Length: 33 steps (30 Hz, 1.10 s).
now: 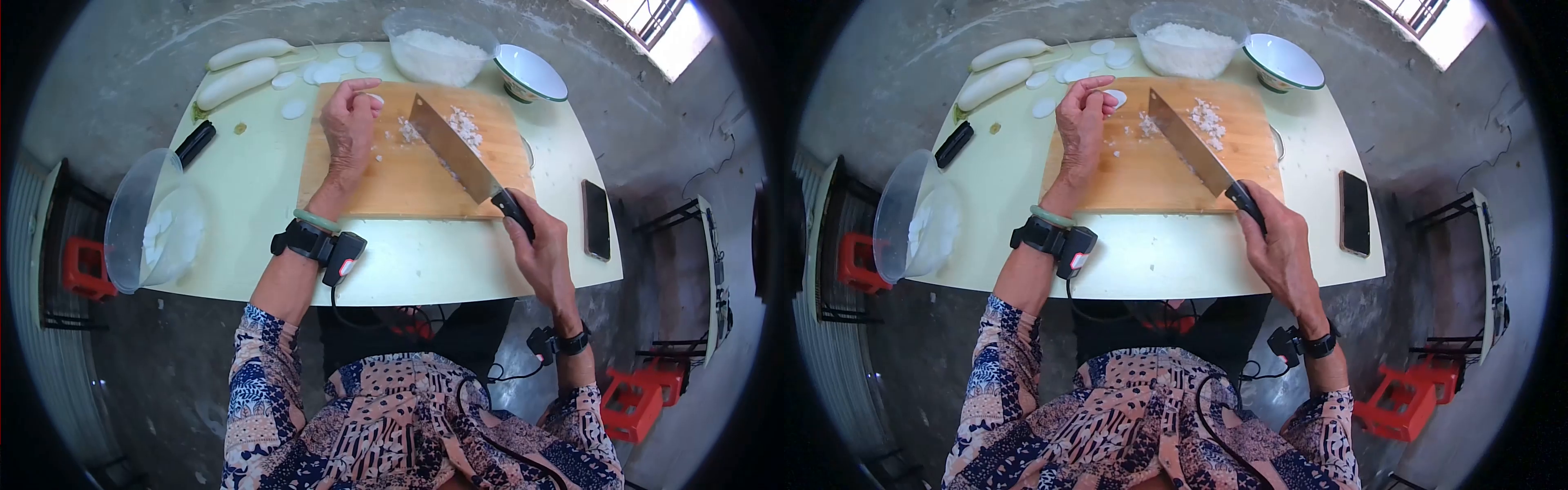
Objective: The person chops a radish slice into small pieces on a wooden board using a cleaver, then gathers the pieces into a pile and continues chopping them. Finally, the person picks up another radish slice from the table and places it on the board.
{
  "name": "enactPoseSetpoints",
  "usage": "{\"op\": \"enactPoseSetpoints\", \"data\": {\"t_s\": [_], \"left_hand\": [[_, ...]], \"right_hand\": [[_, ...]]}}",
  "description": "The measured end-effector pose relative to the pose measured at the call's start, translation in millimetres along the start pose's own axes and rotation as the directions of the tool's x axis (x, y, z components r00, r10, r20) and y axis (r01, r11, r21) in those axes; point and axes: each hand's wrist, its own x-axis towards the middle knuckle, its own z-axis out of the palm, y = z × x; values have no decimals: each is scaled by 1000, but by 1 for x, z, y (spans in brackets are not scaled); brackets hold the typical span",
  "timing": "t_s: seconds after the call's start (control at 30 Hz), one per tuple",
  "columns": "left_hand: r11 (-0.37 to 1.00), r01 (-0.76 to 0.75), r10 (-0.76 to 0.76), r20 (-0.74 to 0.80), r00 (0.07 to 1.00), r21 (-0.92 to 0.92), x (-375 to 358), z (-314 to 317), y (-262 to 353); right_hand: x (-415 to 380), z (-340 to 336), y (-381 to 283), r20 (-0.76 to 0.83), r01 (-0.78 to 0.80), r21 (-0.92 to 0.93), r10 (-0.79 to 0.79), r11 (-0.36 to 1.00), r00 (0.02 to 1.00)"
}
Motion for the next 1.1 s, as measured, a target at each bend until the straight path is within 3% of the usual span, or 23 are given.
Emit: {"op": "enactPoseSetpoints", "data": {"t_s": [0.07,0.1,0.23,0.33,0.4,0.47,0.53,0.6,0.83,0.97,1.07,1.1], "left_hand": [[999,0,0,-6,1000,35,-1,1,2],[999,-4,4,1,1000,36,0,2,0],[999,-33,33,-17,999,36,0,0,-5],[999,-39,39,-14,999,38,1,-1,-3],[999,-25,25,-14,1000,35,0,-1,-1],[998,-63,64,-43,997,27,0,-1,1],[997,-81,83,-88,993,18,3,-2,3],[995,-102,103,-131,986,14,7,-6,5],[995,-102,102,-262,960,12,22,-23,11],[991,-135,130,-249,960,-3,22,-25,14],[990,-141,131,-241,962,-27,24,-25,6],[989,-143,132,-241,961,-27,23,-24,6]], "right_hand": [[-3,10,5,-61,192,13,-191,981,980],[-4,10,-1,-43,199,12,-199,980,979],[13,-7,-2,79,30,-8,-29,1000,996],[25,-9,1,-15,77,-113,-79,991,997],[27,-10,-7,-6,37,-79,-38,996,999],[25,-5,-14,27,64,57,-66,996,997],[25,0,-20,52,76,80,-81,994,995],[34,4,-22,196,50,95,-68,994,978],[50,2,-11,28,32,-17,-31,999,999],[31,7,-34,175,48,121,-69,991,982],[30,18,-24,162,129,132,-150,983,975],[34,13,-22,188,55,91,-71,994,980]]}}
